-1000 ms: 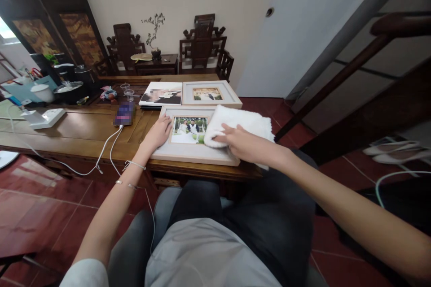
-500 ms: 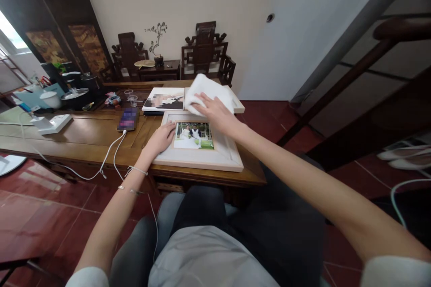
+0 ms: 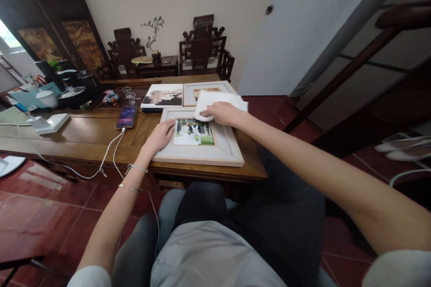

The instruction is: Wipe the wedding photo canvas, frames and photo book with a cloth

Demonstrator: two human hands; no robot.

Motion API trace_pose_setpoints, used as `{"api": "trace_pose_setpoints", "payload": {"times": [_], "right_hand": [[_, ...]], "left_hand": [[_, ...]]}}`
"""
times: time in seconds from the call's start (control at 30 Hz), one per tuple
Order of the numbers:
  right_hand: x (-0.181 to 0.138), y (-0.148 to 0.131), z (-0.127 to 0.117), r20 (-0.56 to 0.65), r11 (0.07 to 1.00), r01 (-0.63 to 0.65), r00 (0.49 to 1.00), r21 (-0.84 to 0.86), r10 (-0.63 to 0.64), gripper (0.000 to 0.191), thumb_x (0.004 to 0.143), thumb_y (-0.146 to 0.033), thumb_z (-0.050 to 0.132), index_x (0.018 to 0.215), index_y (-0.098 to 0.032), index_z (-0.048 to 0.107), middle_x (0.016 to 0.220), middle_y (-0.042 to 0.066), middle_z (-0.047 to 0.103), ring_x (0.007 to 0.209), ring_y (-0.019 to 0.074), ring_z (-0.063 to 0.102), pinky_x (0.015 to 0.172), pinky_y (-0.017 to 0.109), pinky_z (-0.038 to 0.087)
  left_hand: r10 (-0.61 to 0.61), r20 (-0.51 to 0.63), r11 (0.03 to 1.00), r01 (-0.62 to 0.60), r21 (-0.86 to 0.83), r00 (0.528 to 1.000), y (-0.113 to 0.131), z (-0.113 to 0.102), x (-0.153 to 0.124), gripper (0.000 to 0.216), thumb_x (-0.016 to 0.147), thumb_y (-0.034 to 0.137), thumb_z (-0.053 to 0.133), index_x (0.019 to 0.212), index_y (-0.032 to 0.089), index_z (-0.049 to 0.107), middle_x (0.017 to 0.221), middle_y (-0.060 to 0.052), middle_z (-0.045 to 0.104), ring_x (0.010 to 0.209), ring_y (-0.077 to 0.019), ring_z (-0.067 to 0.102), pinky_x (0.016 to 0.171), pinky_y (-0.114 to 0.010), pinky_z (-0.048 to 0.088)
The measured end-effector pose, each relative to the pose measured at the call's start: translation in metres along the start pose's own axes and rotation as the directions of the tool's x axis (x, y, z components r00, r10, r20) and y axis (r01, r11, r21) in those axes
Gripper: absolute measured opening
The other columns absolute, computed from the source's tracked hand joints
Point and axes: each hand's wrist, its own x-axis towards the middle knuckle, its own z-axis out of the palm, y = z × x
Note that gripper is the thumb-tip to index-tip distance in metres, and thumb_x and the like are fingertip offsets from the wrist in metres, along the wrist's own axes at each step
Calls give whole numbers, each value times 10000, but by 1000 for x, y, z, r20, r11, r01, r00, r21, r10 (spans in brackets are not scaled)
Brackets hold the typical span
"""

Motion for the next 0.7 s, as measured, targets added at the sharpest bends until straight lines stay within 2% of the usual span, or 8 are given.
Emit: {"api": "trace_pose_setpoints", "payload": {"times": [0.1, 0.23, 0.37, 0.43, 0.5, 0.6, 0.7], "right_hand": [[-24, 9, -1, 39, 999, -40, 998, -32, 41, 600, 776, 1, 396, 1256, -204, 692, 1117, 135, 723, 966, 287, 659, 781, 386, 441], [-62, -13, -7, 68, 999, 42, 997, -13, -41, 649, 715, 20, 422, 1277, -183, 673, 1123, 147, 721, 921, 265, 676, 805, 360, 453], [-99, -39, -28, 129, 966, 162, 973, 199, -190, 714, 676, 18, 444, 1314, -225, 653, 1155, 100, 726, 1003, 260, 670, 848, 327, 469], [-108, -40, -40, 80, 925, 219, 964, 312, -255, 780, 673, 13, 438, 1389, -259, 589, 1270, 53, 686, 1121, 254, 632, 925, 326, 465], [-104, -32, -47, -10, 925, 202, 978, 321, -210, 808, 699, 6, 435, 1460, -258, 506, 1360, 52, 630, 1183, 267, 599, 978, 360, 457], [-77, -10, -45, -157, 978, 73, 987, 197, -42, 797, 752, 16, 422, 1510, -232, 419, 1464, 117, 527, 1245, 324, 546, 984, 453, 457], [-37, 9, -30, -270, 999, -12, 963, 44, 23, 775, 770, 45, 409, 1493, -232, 423, 1608, 119, 317, 1405, 396, 339, 1009, 589, 410]], "left_hand": [[-8, -2, 1000, 8, 7, 1000, 0, 0, -1, 392, 966, 240, 423, 1288, 153, 629, 1411, -124, 590, 1336, -249, 541, 1163, -430, 397], [-19, -9, 1000, 20, 14, 1000, 0, 1, -1, 391, 968, 242, 420, 1290, 144, 620, 1411, -129, 590, 1332, -244, 544, 1159, -422, 400], [-31, -18, 999, 32, 23, 999, 1, 1, -1, 399, 968, 235, 416, 1307, 132, 601, 1426, -141, 575, 1337, -250, 538, 1156, -424, 402], [-32, -11, 999, 32, 25, 999, 1, 2, -1, 402, 972, 235, 409, 1309, 126, 598, 1429, -146, 571, 1339, -252, 535, 1156, -423, 401], [-31, -6, 999, 31, 27, 1000, 2, 1, -1, 402, 976, 242, 405, 1308, 126, 600, 1429, -146, 570, 1341, -252, 534, 1157, -422, 399], [-29, -1, 999, 29, 29, 1000, 1, 1, -1, 403, 976, 246, 407, 1302, 115, 605, 1430, -154, 568, 1344, -253, 531, 1162, -415, 393], [-26, 4, 999, 26, 32, 1000, 0, 0, 0, 402, 976, 251, 409, 1300, 123, 609, 1427, -147, 572, 1342, -252, 532, 1164, -421, 392]]}}
